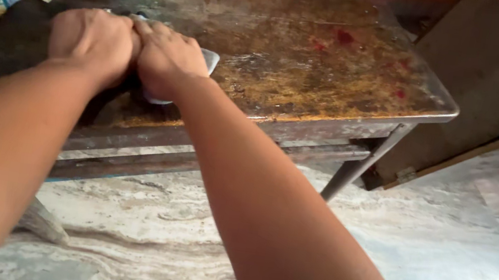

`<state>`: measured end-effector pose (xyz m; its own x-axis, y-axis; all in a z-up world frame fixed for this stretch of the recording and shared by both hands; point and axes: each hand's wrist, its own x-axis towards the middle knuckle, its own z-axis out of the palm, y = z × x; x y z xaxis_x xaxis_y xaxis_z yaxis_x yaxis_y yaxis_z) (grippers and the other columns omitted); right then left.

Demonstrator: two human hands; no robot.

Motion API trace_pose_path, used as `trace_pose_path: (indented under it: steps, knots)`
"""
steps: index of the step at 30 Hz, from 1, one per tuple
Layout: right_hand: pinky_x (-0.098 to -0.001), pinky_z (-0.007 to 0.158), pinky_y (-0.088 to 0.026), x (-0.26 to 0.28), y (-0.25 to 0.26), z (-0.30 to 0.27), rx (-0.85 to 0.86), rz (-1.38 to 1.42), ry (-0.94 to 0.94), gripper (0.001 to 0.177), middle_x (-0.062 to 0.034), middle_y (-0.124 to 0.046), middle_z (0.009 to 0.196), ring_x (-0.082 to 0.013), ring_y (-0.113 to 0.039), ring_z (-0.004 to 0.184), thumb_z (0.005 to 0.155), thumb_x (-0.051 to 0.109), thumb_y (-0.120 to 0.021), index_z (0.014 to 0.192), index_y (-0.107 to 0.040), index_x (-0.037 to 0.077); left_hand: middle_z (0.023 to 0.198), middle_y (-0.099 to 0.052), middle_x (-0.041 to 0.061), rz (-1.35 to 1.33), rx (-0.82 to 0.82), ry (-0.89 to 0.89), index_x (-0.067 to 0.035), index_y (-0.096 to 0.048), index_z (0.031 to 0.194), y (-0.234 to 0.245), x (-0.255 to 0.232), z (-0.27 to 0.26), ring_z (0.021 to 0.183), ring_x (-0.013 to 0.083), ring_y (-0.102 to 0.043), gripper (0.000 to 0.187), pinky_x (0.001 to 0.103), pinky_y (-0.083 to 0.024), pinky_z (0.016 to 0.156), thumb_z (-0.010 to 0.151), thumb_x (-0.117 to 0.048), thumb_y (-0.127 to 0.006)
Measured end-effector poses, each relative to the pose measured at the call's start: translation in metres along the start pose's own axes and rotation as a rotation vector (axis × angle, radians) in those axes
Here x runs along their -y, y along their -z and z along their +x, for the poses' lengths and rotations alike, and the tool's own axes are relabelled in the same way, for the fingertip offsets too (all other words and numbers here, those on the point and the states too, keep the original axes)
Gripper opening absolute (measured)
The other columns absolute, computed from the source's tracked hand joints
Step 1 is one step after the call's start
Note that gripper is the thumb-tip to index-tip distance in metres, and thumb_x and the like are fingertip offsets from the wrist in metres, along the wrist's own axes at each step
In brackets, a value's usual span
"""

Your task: The person scrubs a wooden table surface using a cloth and soapy water from a green plastic jug. They repeatedly dip the cloth into the jug, wring it out, and wipe the table top and edges. The person also briefly wipes a nearby white table before returning to the wooden table.

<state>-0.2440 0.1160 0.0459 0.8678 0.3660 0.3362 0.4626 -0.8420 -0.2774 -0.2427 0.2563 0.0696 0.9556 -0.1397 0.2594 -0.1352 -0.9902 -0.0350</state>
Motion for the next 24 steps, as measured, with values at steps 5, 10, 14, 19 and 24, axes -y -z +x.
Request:
trace_pose_path:
  steps: [5,10,14,19,24]
  knots:
    - [-0.0425,0.111,-0.042,-0.022,-0.003,0.015,0.021,0.012,-0.023,0.055,-0.0099,-0.056,0.144,-0.0288,-0.053,0.135,0.091,0.020,-0.057,0.146,-0.051,0.019,0.137,-0.064,0.023,-0.266,-0.235,-0.191,-0.004,-0.071,0.127,-0.042,0.017,0.005,0.131,0.0389,-0.056,0.039,0.050,-0.045,0.106,0.104,-0.026,-0.049]
    - [-0.0444,0.108,-0.042,-0.046,-0.002,0.027,-0.090,-0.090,-0.074,0.046,-0.0113,-0.059,0.137,-0.0314,-0.054,0.132,0.091,0.020,-0.057,0.137,-0.059,0.023,0.158,-0.039,0.028,-0.215,-0.200,-0.253,0.009,-0.046,0.149,-0.076,0.043,0.031,0.147,0.0392,-0.033,0.060,0.050,-0.024,0.118,0.102,-0.029,-0.047]
    - [-0.0462,0.107,-0.044,-0.107,0.021,0.024,-0.011,-0.152,-0.218,0.048,-0.0139,-0.056,0.140,-0.0375,-0.055,0.126,0.092,0.020,-0.059,0.141,-0.060,0.025,0.160,-0.039,0.024,-0.245,-0.103,-0.198,0.006,-0.044,0.149,-0.079,0.038,0.024,0.149,0.0369,-0.033,0.058,0.051,-0.023,0.120,0.104,-0.030,-0.041]
    - [-0.0559,0.107,-0.035,-0.177,0.057,-0.005,-0.109,-0.352,-0.319,0.069,-0.0136,-0.052,0.145,-0.0389,-0.049,0.135,0.071,0.011,-0.065,0.140,-0.061,0.021,0.157,-0.044,0.025,-0.192,-0.130,-0.192,0.007,-0.052,0.145,-0.065,0.038,0.017,0.147,0.0357,-0.038,0.054,0.051,-0.027,0.121,0.103,-0.027,-0.042]
    - [-0.0476,0.111,-0.041,-0.178,0.048,-0.007,-0.222,-0.200,-0.632,0.037,-0.0081,-0.055,0.149,-0.0348,-0.054,0.135,0.096,0.025,-0.055,0.131,-0.070,0.025,0.157,-0.046,0.025,-0.296,-0.198,-0.161,0.009,-0.056,0.139,-0.064,0.023,0.017,0.148,0.0368,-0.039,0.050,0.047,-0.030,0.122,0.098,-0.018,-0.044]
